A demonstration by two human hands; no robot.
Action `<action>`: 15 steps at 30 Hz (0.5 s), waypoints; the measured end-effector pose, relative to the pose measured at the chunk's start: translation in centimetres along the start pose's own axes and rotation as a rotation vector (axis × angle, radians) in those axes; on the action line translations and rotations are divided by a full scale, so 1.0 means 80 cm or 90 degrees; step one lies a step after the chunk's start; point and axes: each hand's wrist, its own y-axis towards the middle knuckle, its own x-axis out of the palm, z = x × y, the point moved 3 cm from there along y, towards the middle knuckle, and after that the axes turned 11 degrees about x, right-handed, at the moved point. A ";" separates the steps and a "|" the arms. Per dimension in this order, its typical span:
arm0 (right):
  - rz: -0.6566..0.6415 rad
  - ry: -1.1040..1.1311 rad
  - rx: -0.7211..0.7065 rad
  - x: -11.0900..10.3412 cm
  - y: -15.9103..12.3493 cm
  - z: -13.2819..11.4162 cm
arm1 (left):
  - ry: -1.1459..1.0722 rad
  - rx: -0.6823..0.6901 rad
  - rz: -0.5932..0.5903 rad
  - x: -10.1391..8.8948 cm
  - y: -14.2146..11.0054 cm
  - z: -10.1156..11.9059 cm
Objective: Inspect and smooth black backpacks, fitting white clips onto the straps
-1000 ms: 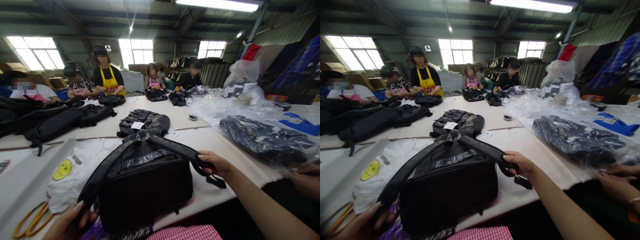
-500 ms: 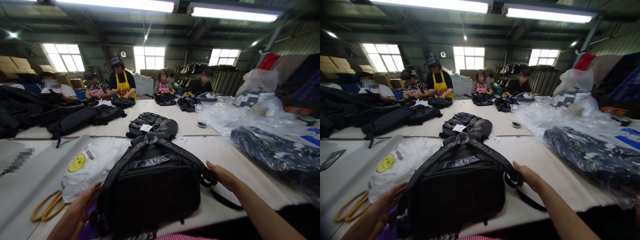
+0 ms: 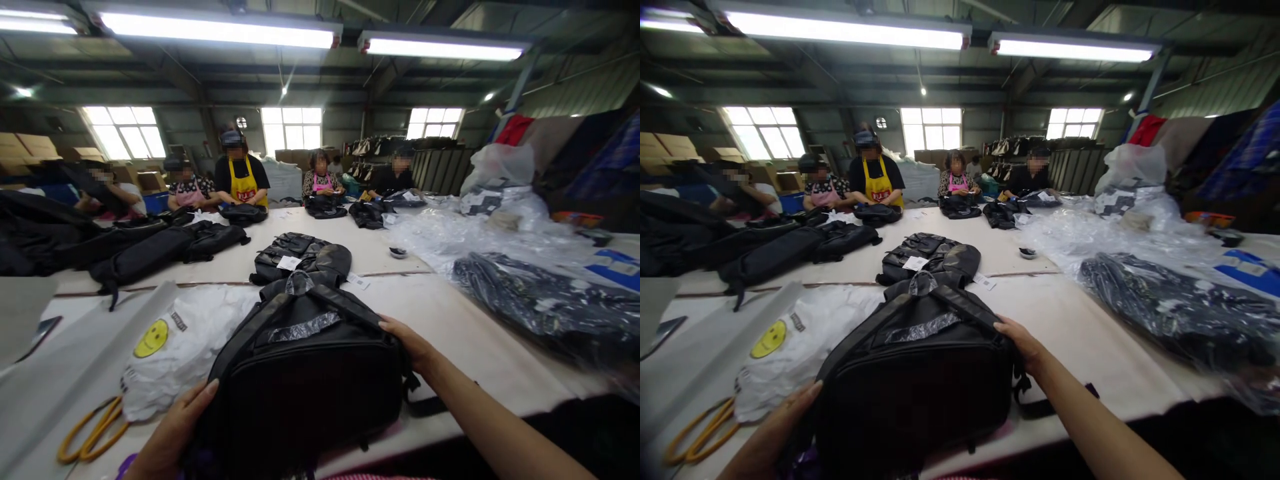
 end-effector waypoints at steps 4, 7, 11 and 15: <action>0.015 -0.037 -0.029 -0.016 -0.048 0.010 | 0.146 0.093 0.007 -0.016 -0.010 -0.006; 0.025 -0.053 0.046 -0.037 -0.065 0.027 | 0.211 0.097 -0.061 -0.006 -0.006 -0.003; 0.041 -0.125 0.138 -0.056 -0.053 0.033 | 0.366 0.045 -0.171 0.010 0.015 0.030; 0.108 -0.185 0.170 -0.082 -0.007 0.010 | 0.618 0.142 -0.138 0.017 0.045 0.097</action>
